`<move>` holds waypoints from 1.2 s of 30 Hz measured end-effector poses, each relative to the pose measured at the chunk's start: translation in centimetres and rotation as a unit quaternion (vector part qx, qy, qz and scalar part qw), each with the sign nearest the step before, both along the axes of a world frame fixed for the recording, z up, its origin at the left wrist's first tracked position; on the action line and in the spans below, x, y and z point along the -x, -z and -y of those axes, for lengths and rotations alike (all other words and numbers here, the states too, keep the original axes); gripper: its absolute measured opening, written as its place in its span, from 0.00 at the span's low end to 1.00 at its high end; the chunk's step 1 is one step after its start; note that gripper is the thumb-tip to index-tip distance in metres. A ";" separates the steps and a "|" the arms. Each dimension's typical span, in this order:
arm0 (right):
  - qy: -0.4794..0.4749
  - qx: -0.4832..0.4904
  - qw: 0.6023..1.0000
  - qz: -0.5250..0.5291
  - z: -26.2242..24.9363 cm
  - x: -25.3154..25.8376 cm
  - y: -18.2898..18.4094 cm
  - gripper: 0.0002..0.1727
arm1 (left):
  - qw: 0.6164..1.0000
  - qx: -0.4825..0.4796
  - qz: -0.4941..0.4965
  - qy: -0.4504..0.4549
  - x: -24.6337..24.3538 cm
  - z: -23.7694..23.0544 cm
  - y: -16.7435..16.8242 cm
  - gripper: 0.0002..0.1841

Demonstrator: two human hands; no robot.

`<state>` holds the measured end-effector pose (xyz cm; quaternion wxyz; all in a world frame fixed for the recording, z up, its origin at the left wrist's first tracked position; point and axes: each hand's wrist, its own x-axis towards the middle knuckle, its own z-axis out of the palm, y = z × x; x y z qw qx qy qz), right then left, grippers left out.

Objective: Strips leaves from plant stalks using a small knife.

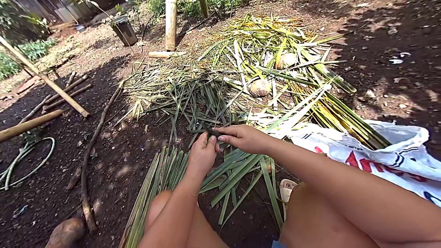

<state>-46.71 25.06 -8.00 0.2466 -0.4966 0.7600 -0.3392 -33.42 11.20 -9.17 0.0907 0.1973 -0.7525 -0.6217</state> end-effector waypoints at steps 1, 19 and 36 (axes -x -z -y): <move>0.002 -0.002 1.000 -0.005 0.0 0.0 0.0 0.27 | 1.000 0.003 0.003 0.002 -0.1 0.0 0.0 0.12; 0.129 0.096 0.909 0.384 -2.5 3.6 -1.7 0.18 | 0.993 0.084 0.010 0.077 -1.2 -0.9 -0.3 0.15; 0.242 0.205 0.836 0.449 -7.6 11.3 -2.4 0.16 | 0.954 0.253 0.068 0.146 -5.5 4.2 -0.4 0.15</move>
